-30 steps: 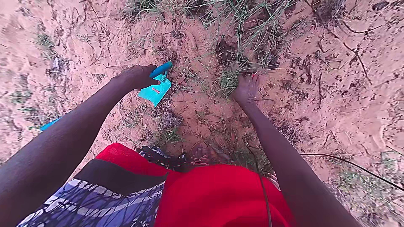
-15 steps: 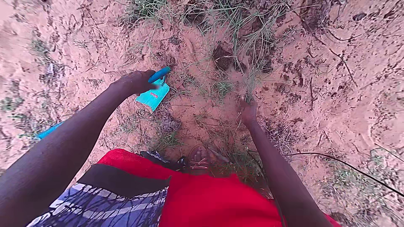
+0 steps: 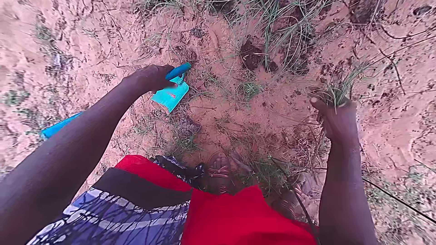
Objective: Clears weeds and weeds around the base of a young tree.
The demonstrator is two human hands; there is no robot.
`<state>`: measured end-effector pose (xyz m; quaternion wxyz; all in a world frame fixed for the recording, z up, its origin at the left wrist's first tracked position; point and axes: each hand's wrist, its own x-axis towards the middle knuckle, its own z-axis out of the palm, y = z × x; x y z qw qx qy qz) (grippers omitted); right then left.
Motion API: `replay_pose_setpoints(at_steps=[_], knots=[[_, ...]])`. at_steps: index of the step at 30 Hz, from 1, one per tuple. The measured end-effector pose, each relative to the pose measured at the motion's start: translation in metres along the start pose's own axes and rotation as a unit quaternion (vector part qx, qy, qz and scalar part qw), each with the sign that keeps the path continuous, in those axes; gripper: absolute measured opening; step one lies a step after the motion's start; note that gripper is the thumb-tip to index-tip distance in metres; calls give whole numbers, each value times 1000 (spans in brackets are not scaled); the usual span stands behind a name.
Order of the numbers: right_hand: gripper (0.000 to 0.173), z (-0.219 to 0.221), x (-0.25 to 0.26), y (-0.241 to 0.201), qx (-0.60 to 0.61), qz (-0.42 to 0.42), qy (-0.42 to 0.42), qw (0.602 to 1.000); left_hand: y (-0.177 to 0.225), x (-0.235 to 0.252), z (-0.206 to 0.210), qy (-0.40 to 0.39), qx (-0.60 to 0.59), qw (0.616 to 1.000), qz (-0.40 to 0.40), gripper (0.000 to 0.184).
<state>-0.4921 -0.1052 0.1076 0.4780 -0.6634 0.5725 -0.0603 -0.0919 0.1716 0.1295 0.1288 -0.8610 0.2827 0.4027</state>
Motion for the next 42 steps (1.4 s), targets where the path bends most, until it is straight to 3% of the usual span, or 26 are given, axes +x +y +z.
replay_pose_setpoints(at_steps=[3,8,11,13,14,17,20,22,24,26,29,31,32,34,35,37,39,42], knots=[[26,21,22,21,-245,-6,-102,964,0,1,-1,6,2,1000,4,54],[37,84,14,58,-332,-164,-163,915,0,-1,1,7,1,1000,5,53],[31,115,-2,64,-331,-285,-140,889,4,-4,0,8,-2,1000,3,52],[33,134,-3,68,-265,-374,-69,886,5,-3,1,8,4,1000,2,53],[30,143,0,64,-245,-375,-35,894,5,-3,1,8,6,1000,-1,53],[35,153,9,31,-275,-243,-63,928,6,-3,2,8,7,1000,-7,53],[26,158,10,35,-235,-290,-87,924,5,-2,2,8,0,1000,1,53],[23,159,11,40,-130,-286,-61,947,4,-1,2,6,-6,1000,0,53],[26,160,20,34,56,-145,-45,987,6,-2,2,2,-7,1000,-6,54],[25,162,37,33,252,-47,-43,966,8,-3,2,2,-9,1000,-11,54],[16,159,17,34,333,70,-77,937,8,-1,2,-2,-6,1000,-15,55],[17,151,-27,44,258,121,-111,952,6,1,1,-1,-7,1000,-8,53],[19,146,-45,55,191,99,-122,969,6,0,2,0,-10,1000,-4,53],[29,131,-53,76,-20,-13,-106,994,7,0,2,-4,-11,1000,-5,52],[42,120,-47,77,-99,-63,-85,990,7,0,2,-3,-11,1000,-5,53],[65,102,-25,66,-177,-117,-14,977,5,-1,2,2,-13,1000,-3,53],[66,91,0,43,-230,-99,44,967,5,-4,2,-2,-16,1000,-4,52],[49,95,38,6,-289,-97,41,951,5,-1,1,-1,-12,1000,-1,54]])
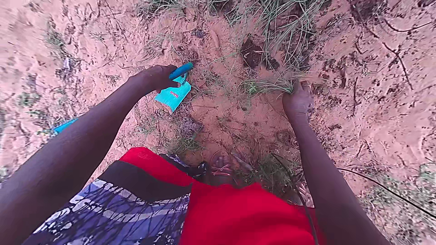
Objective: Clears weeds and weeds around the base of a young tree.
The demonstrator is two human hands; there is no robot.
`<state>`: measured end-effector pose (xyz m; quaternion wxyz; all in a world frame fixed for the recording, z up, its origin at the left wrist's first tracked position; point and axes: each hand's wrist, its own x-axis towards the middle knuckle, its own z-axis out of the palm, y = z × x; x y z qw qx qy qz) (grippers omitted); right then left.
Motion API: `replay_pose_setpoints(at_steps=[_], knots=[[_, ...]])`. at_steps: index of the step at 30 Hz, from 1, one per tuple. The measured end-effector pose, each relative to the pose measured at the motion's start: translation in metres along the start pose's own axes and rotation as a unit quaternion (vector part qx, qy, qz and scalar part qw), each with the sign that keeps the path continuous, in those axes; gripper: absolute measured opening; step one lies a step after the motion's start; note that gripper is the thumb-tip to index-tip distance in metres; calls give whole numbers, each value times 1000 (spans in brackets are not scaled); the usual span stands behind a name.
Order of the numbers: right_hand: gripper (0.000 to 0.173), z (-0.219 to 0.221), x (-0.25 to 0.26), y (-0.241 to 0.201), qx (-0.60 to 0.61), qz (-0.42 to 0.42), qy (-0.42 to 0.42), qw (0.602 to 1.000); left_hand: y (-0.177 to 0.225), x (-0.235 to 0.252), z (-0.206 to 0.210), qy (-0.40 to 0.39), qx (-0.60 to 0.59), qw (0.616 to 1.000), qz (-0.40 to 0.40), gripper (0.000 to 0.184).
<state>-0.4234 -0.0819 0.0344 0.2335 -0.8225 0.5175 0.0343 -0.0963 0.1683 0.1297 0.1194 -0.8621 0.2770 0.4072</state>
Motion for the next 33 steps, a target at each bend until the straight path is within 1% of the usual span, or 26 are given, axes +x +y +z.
replay_pose_setpoints(at_steps=[1,3,5,6,7,8,9,10,11,13,14,15,18,20,21,23,24,25,26,27,29,31,33], knots=[[44,8,12,-4,0,-39,8,999,0,1,0,-2,-1,1000,-1,53],[42,26,29,-16,13,-114,19,993,-2,2,0,-6,-18,1000,-3,51],[40,39,33,-23,23,-142,28,989,-3,3,-1,-9,-21,1000,-3,54],[37,43,31,-20,49,-148,47,987,-3,3,-1,-11,-23,1000,-6,54],[34,48,30,-14,88,-161,82,979,-3,3,-2,-12,-26,1000,-7,55],[32,53,30,-9,135,-182,124,966,-4,4,-2,-11,-26,1000,-7,56],[30,55,29,-5,177,-186,138,957,-4,4,-1,-12,-26,1000,-9,56],[30,53,27,-4,215,-161,119,956,-4,4,0,-14,-27,999,-10,56],[31,48,25,-5,250,-126,77,957,-4,3,1,-16,-28,999,-10,55],[30,34,24,-9,266,-70,0,961,-1,3,-1,-19,-32,999,-13,54],[29,30,26,-12,258,-60,-25,964,1,4,-2,-20,-33,999,-15,54],[30,28,28,-16,252,-56,-37,965,2,4,-3,-23,-31,999,-19,55],[40,31,30,-26,220,-33,-25,975,0,5,0,-22,-21,999,-16,56],[33,27,-1,-22,247,-11,-48,968,-3,7,1,-24,-15,1000,-6,57],[28,28,-26,-13,252,-23,-59,966,-2,8,1,-22,-12,1000,-6,58],[27,36,-75,15,221,-101,-62,968,-4,9,0,-13,1,1000,-13,59],[25,41,-93,30,196,-145,-37,969,-5,9,1,-10,10,1000,-16,60],[27,42,-101,38,174,-160,-22,972,-5,9,2,-11,18,1000,-17,60],[33,37,-99,38,147,-145,-15,978,-5,9,1,-12,19,1000,-13,60],[45,29,-86,30,126,-110,-17,986,-4,8,1,-12,17,1000,-9,59],[63,19,-44,5,106,-19,-27,994,-3,7,1,-15,10,1000,-12,59],[64,17,-2,-21,112,50,-27,992,-3,9,3,-14,0,1000,-20,58],[66,19,25,-39,115,70,-2,991,-3,10,4,-13,-3,1000,-25,58]])
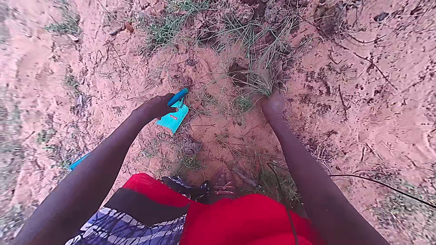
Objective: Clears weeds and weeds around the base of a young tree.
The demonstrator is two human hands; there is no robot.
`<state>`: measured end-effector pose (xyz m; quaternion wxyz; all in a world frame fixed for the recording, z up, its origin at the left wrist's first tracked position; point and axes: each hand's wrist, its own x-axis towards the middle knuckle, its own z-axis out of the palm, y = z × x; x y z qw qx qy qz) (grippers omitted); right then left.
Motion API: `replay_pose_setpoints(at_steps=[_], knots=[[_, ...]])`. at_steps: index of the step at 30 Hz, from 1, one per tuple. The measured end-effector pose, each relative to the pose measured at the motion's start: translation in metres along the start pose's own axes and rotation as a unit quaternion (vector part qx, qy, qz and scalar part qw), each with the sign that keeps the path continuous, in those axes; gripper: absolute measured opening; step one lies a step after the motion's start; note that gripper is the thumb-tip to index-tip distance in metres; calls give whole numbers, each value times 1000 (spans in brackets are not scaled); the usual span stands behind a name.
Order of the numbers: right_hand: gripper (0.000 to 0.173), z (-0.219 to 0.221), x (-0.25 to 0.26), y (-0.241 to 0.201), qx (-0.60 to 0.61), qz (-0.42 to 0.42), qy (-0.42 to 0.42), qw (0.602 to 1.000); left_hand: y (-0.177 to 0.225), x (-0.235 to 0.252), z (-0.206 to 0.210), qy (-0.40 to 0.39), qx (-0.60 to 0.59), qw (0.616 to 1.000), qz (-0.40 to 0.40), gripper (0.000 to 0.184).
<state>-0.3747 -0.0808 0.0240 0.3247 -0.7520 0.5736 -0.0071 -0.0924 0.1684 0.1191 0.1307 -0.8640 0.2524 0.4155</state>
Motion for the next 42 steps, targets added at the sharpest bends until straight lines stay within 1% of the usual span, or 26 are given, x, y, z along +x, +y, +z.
replay_pose_setpoints(at_steps=[2,4,5,7,8,9,10,12,13,16,18,19,20,21,22,24,25,27,29,31,33,34,35,38,40,42], knots=[[64,6,11,-13,19,16,37,999,2,-2,-1,0,1,1000,1,59],[54,15,11,-19,17,2,66,998,2,-4,-1,2,-2,1000,7,59],[48,22,7,-17,13,-44,70,997,0,-5,0,0,-3,1000,8,59],[44,31,4,-4,6,-177,62,982,2,-7,-1,4,-7,1000,12,58],[44,30,6,3,16,-216,50,975,2,-7,-3,6,-10,1000,17,57],[40,28,10,9,38,-222,49,973,3,-8,-2,3,-13,1000,21,56],[36,26,15,14,88,-210,65,972,2,-8,-1,1,-10,1000,23,55],[37,11,15,17,228,-101,30,968,0,-8,-1,3,-4,1000,26,54],[32,4,10,25,276,-51,17,960,-1,-8,-1,1,-3,1000,25,54],[19,-23,-50,59,280,-3,-52,958,-1,-6,-1,10,-2,1000,26,53],[19,-30,-98,83,165,-64,-119,977,-2,-6,-1,8,12,1000,27,53],[22,-30,-110,86,95,-131,-136,977,-1,-6,-2,5,17,999,27,53],[25,-22,-109,86,46,-206,-129,969,0,-6,-4,3,16,1000,26,53],[34,-11,-99,83,12,-260,-109,959,0,-7,-5,0,15,1000,27,53],[46,2,-84,73,-23,-269,-98,958,1,-8,-5,-1,16,999,28,52],[72,25,-52,37,-88,-219,-106,966,2,-9,-4,-3,13,1000,27,53],[75,37,-39,18,-110,-216,-102,965,1,-9,-4,-1,8,1000,29,53],[63,58,-27,-8,-131,-275,-59,951,1,-9,-4,-2,0,999,32,54],[42,77,-19,-11,-90,-380,-7,921,1,-7,-4,-6,0,999,32,54],[31,85,-15,-6,-35,-473,-2,880,1,-7,-4,-3,-1,1000,29,53],[26,83,-17,-1,-26,-524,-45,850,1,-8,-1,-4,-5,1000,26,55],[29,79,-18,-4,-35,-516,-88,851,1,-9,0,-4,-6,1000,25,56],[33,74,-18,-10,-37,-477,-130,869,0,-8,-1,-2,-4,1000,27,56],[34,59,-15,-30,45,-296,-201,933,2,-10,-2,1,-4,1000,26,54],[33,49,-20,-22,100,-202,-226,948,2,-11,-2,0,-5,1000,25,54],[32,38,-40,8,105,-145,-245,953,1,-12,-3,0,-7,1000,29,54]])
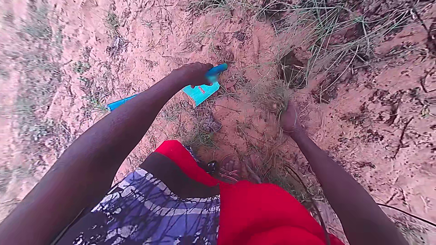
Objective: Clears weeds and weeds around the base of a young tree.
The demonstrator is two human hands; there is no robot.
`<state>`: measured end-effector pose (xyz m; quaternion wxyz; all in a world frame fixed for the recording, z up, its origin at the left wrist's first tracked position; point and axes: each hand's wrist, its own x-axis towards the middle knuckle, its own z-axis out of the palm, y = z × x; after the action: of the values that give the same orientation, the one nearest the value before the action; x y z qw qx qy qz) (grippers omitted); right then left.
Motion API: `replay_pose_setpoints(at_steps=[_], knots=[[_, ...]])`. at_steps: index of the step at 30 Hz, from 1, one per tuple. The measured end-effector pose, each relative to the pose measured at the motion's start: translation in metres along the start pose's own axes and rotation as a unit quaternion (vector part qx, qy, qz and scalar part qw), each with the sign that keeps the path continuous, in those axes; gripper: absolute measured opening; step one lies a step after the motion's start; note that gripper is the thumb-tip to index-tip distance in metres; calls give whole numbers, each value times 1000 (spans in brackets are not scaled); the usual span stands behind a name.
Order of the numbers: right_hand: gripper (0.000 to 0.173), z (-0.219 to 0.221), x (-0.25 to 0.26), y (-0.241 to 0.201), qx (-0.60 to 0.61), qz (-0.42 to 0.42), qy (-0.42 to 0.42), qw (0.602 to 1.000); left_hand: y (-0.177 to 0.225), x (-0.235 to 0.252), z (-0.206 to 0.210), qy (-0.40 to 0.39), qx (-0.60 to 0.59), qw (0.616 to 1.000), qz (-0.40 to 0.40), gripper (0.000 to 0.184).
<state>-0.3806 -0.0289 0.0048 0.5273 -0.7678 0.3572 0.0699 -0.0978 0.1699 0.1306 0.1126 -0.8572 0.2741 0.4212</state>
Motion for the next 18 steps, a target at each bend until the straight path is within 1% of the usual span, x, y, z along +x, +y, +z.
replay_pose_setpoints(at_steps=[1,2,3,4,5,6,7,9,10,11,13,14,15,17,18], knots=[[30,-4,-22,15,-3,13,-8,1000,0,0,1,2,-3,1000,4,54],[35,-15,-44,28,-12,15,-28,999,-1,0,0,6,-2,1000,8,55],[38,-30,-70,43,-29,2,-36,999,-1,-1,-1,7,2,1000,11,54],[38,-48,-92,57,-43,0,-40,998,-2,-2,0,6,9,1000,12,53],[39,-67,-111,69,-66,-5,-29,997,-2,-2,1,3,16,1000,12,53],[43,-84,-121,78,-102,-15,-11,995,-1,-2,0,3,23,1000,10,52],[42,-96,-123,80,-133,-26,1,991,0,-1,0,3,28,1000,10,52],[41,-99,-111,63,-189,-97,-4,977,1,3,-1,4,27,1000,13,50],[40,-87,-97,52,-215,-135,-8,967,1,5,-1,5,25,1000,15,50],[40,-69,-78,41,-240,-147,-15,959,1,7,0,6,24,1000,17,49],[45,-24,-38,10,-281,-72,-52,956,0,9,0,10,21,1000,20,49],[48,-1,-21,-1,-291,-53,-59,953,0,8,1,11,19,1000,19,49],[49,20,-9,-7,-300,-72,-58,950,0,7,1,13,14,1000,21,50],[34,54,6,-6,-253,-201,-16,946,0,3,0,15,10,1000,23,51],[32,61,9,-7,-223,-226,-15,948,0,2,0,14,9,1000,25,52]])
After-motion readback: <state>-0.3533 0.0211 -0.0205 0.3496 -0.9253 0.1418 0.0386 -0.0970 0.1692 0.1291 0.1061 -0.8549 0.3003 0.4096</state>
